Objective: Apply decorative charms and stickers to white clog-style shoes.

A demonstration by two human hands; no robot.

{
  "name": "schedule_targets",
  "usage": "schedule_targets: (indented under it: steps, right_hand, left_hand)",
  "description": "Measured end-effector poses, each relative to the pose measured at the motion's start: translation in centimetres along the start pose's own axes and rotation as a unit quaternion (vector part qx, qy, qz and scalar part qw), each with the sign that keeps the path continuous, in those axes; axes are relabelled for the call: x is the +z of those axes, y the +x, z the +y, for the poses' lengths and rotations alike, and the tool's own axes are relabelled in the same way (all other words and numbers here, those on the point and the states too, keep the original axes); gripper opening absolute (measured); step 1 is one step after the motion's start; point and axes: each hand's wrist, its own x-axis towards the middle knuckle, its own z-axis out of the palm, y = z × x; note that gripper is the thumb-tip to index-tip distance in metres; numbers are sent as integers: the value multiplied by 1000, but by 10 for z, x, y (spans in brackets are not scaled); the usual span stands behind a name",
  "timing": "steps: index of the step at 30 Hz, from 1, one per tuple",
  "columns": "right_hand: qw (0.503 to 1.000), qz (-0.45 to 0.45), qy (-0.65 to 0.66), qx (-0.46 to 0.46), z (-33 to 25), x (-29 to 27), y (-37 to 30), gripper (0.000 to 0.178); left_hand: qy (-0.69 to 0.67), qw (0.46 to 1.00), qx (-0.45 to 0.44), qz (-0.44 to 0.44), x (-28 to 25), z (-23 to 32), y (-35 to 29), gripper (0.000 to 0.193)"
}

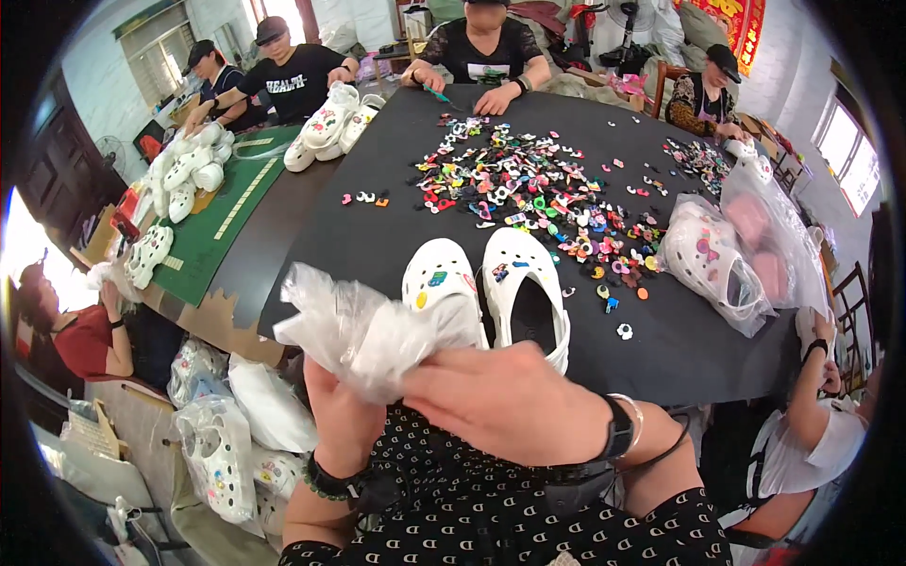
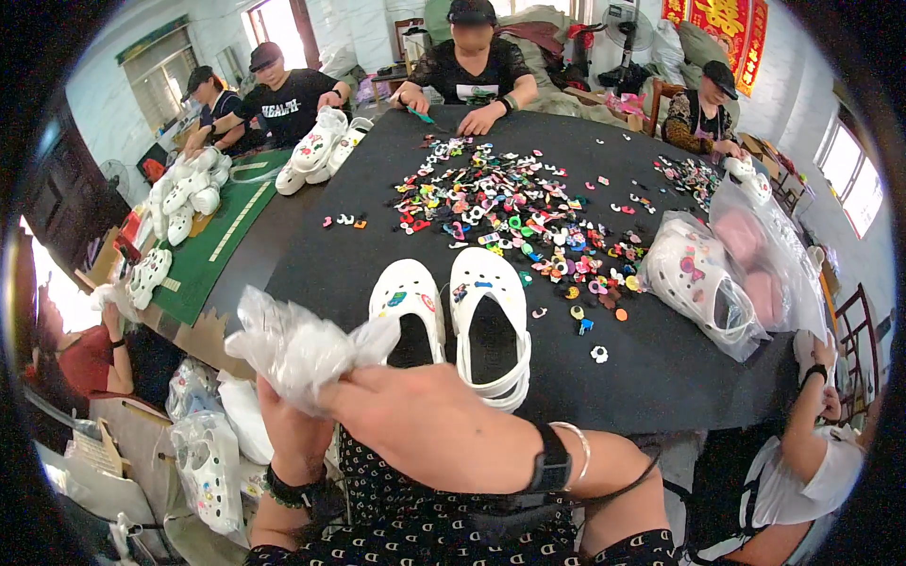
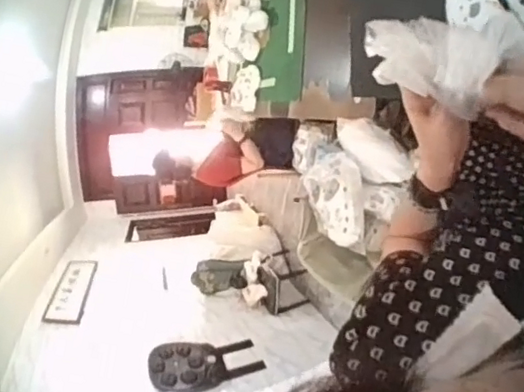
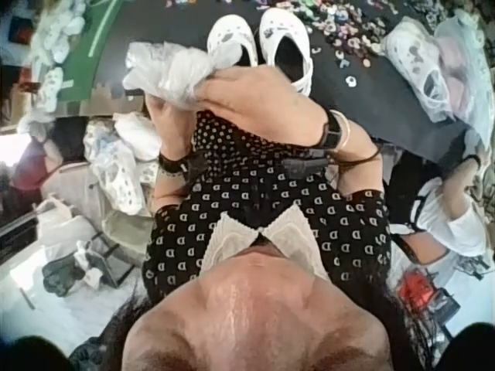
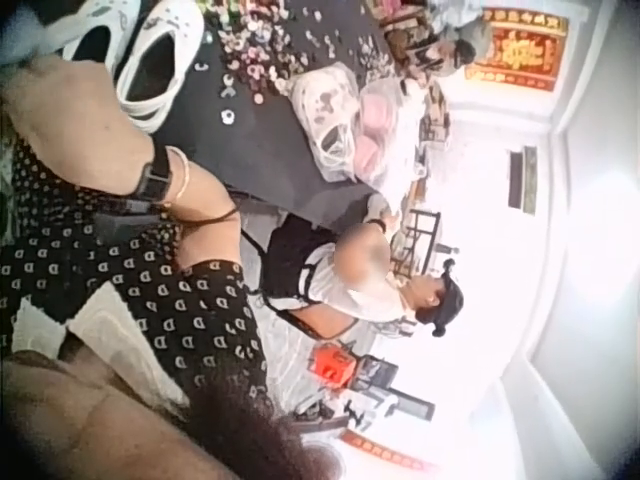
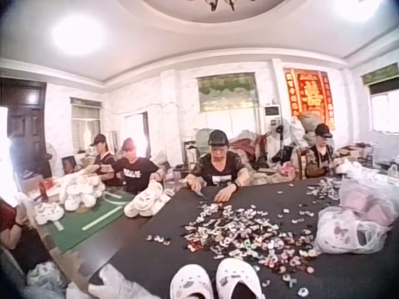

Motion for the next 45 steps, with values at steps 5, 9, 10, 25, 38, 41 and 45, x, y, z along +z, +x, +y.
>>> schedule_targets:
  steps: [5, 9, 10, 25, 38, 41, 45]
  right_hand:
    - [973, 193, 96, 84, 6, -31, -4, 63]
    - [998, 21, 29, 41, 8, -30, 10, 75]
    - [999, 21, 30, 40, 12, -27, 9, 75]
    - [983, -66, -142, 93, 98, 34, 15, 27]
    - [902, 28, -429, 45, 98, 49, 47, 40]
    - [930, -18, -347, 118, 107, 56, 57, 42]
    - [929, -14, -349, 123, 121, 67, 64, 41]
  left_hand:
    - [22, 1000, -5, -1, 7, 28, 24, 40]
    - [59, 978, -150, -129, 18, 13, 13, 26]
    - [59, 971, -182, -145, 21, 13, 15, 26]
    - [448, 865, 114, -197, -6, -25, -2, 52]
    - [556, 769, 172, -265, 0, -46, -21, 38]
    - [548, 761, 229, -262, -1, -55, -33, 18]
    - [543, 749, 232, -300, -3, -51, -25, 20]
